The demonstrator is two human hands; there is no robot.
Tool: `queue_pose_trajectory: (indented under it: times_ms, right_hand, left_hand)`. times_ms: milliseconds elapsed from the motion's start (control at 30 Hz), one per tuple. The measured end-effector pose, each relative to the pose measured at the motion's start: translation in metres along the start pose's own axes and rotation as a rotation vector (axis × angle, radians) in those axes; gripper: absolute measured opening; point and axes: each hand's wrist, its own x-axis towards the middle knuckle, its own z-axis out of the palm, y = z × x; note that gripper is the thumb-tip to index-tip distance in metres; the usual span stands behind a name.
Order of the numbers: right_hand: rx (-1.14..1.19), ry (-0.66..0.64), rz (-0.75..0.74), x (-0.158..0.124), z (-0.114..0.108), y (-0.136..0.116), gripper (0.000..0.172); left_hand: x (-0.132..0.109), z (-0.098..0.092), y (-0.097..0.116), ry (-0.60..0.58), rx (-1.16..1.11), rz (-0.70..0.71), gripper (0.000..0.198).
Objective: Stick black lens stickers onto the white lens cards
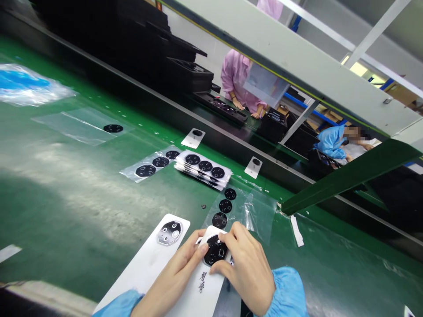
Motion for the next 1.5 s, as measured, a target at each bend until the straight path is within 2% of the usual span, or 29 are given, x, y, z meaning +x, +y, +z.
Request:
queue_pose_trajectory:
  times_ms: [233,467,633,900,1067,1267,1500]
  right_hand:
    - [0.050,-0.013,0.035,0.002,0.004,0.000,0.038]
    - [0.177,0.045,-0.040,0.000,0.013,0.008,0.053]
    - [0.260,0.060,-0.078,-0.004,0.013,0.012,0.048]
    - [0.264,0.036,-0.013,-0.002,0.007,0.008,0.039]
    - [0.291,0.006,0.010,0.002,0.003,0.008,0.033]
    - [0.316,-0.052,0.070,0.008,0.001,0.010,0.032]
    - [0.408,-0.110,0.078,0.012,-0.003,0.018,0.033]
  left_hand:
    - [0.004,-0.002,-0.004,0.008,-0.061,-0.017,0.042]
    - [0.003,-0.003,-0.002,0.001,-0.160,-0.005,0.041]
    - [0.002,-0.002,-0.003,-0.016,-0.220,-0.002,0.041]
    - [0.002,-0.004,-0.004,0.029,-0.071,0.001,0.036]
    - [0.002,-0.005,-0.001,0.008,-0.049,0.002,0.035]
    - [0.003,-0.005,-0.001,0.025,0.009,0.035,0.030]
    - [0.003,-0.004,0.000,0.040,-0.025,-0.002,0.032]
